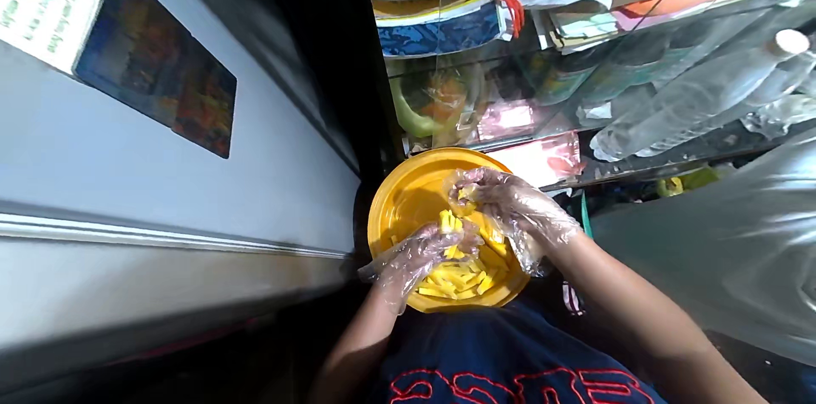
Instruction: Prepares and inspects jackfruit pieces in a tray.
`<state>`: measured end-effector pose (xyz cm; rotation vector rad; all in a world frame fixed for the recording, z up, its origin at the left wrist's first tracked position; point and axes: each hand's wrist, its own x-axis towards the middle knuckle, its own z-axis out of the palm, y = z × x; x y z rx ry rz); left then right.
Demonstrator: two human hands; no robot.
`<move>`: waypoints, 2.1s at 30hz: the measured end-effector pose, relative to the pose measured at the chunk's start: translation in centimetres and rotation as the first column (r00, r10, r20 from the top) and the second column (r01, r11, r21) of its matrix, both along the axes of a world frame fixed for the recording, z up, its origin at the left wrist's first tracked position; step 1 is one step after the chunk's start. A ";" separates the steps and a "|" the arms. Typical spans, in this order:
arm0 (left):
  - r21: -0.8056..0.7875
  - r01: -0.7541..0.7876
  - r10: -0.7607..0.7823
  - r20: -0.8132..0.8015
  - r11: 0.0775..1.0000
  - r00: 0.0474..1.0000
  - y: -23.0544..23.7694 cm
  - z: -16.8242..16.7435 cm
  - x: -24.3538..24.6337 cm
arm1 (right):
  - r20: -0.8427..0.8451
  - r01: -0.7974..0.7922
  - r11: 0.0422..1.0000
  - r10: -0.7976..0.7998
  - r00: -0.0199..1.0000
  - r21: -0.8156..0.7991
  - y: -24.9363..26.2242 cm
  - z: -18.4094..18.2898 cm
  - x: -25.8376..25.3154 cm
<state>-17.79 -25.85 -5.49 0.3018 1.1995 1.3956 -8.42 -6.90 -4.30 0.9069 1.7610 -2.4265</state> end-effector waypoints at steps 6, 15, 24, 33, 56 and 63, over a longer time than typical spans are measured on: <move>-0.009 0.145 -0.144 -0.174 0.989 0.974 0.4 0.3 -0.4 | -0.076 -0.047 0.996 0.041 0.996 -0.073 -0.7 0.7 0.0; -0.033 0.145 -0.148 -0.145 0.989 0.978 0.4 -0.8 -0.7 | 0.078 -0.328 0.849 0.327 0.942 0.415 -1.4 0.9 -0.2; -0.099 0.076 -0.093 -0.179 0.992 0.979 -0.5 0.8 -0.3 | 0.140 -0.424 0.783 0.407 0.903 0.456 -0.5 1.0 0.1; -0.145 -0.032 0.007 -0.168 0.989 0.986 -0.6 0.2 -0.6 | 0.195 -0.421 0.717 0.380 0.904 0.555 -0.8 1.3 0.2; 0.038 -0.027 0.034 -0.210 0.999 0.977 -1.7 -3.6 -4.2 | 0.581 -0.663 0.510 0.337 0.740 0.548 -0.3 -2.1 1.6; 0.002 -0.051 0.051 -0.136 0.999 0.989 -1.6 -3.7 -3.6 | 0.806 -0.762 0.437 0.127 0.578 0.478 -3.0 -4.7 -1.6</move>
